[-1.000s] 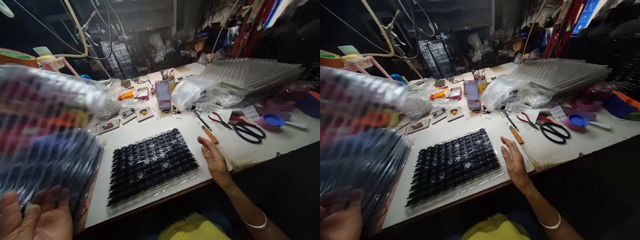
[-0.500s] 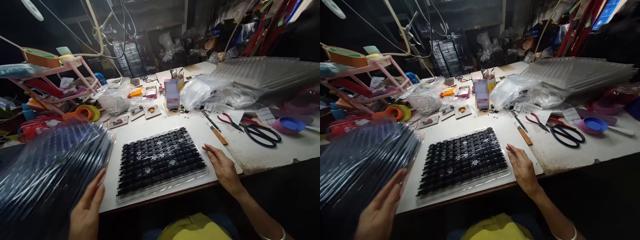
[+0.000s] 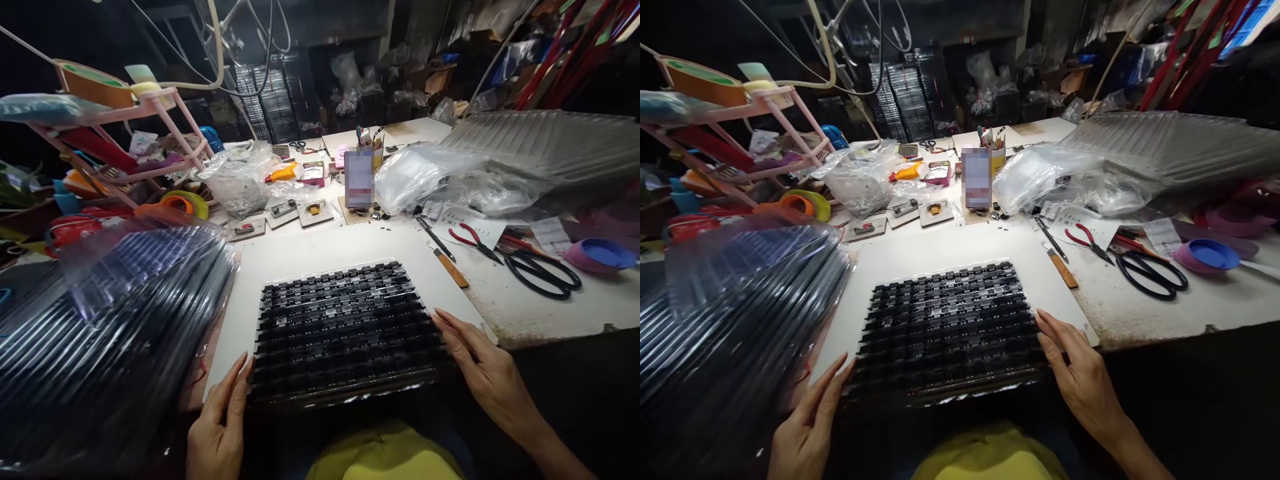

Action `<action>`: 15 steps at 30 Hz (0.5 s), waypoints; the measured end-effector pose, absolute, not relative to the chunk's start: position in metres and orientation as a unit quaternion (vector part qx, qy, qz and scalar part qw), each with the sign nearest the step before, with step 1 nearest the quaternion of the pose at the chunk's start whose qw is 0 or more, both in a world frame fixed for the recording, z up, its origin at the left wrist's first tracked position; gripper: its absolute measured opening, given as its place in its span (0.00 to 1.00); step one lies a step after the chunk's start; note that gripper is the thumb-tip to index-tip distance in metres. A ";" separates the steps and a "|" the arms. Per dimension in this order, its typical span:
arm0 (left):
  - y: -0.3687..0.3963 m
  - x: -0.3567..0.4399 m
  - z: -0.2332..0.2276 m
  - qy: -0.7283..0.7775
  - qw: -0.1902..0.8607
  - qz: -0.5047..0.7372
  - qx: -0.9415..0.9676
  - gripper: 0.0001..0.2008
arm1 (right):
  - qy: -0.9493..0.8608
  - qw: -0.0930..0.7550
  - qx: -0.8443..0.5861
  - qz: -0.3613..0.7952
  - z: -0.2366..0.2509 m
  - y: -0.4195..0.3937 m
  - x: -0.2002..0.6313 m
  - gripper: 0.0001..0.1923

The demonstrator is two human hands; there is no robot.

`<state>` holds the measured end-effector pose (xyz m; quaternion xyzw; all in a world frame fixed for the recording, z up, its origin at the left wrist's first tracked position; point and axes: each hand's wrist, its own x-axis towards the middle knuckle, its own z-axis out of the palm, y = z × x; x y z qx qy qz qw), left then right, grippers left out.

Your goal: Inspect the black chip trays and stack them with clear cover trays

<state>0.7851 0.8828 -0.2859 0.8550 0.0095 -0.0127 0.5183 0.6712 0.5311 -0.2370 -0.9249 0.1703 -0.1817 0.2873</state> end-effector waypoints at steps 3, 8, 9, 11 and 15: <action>0.882 0.787 -0.281 0.006 0.501 -0.002 0.865 0.22 | 0.198 0.312 -0.910 -0.189 -0.235 0.532 0.665 0.18; 0.880 0.818 -0.271 0.048 0.512 -0.024 0.857 0.26 | 0.246 0.359 -0.884 -0.171 -0.233 0.533 0.670 0.20; 0.881 0.823 -0.270 0.053 0.520 -0.030 0.852 0.27 | 0.247 0.369 -0.881 -0.165 -0.233 0.532 0.670 0.20; 0.885 0.826 -0.270 0.056 0.531 -0.047 0.844 0.29 | 0.250 0.384 -0.874 -0.163 -0.231 0.530 0.664 0.21; 0.897 0.802 -0.275 0.088 0.519 -0.072 0.847 0.35 | 0.315 0.377 -0.849 -0.196 -0.230 0.520 0.638 0.24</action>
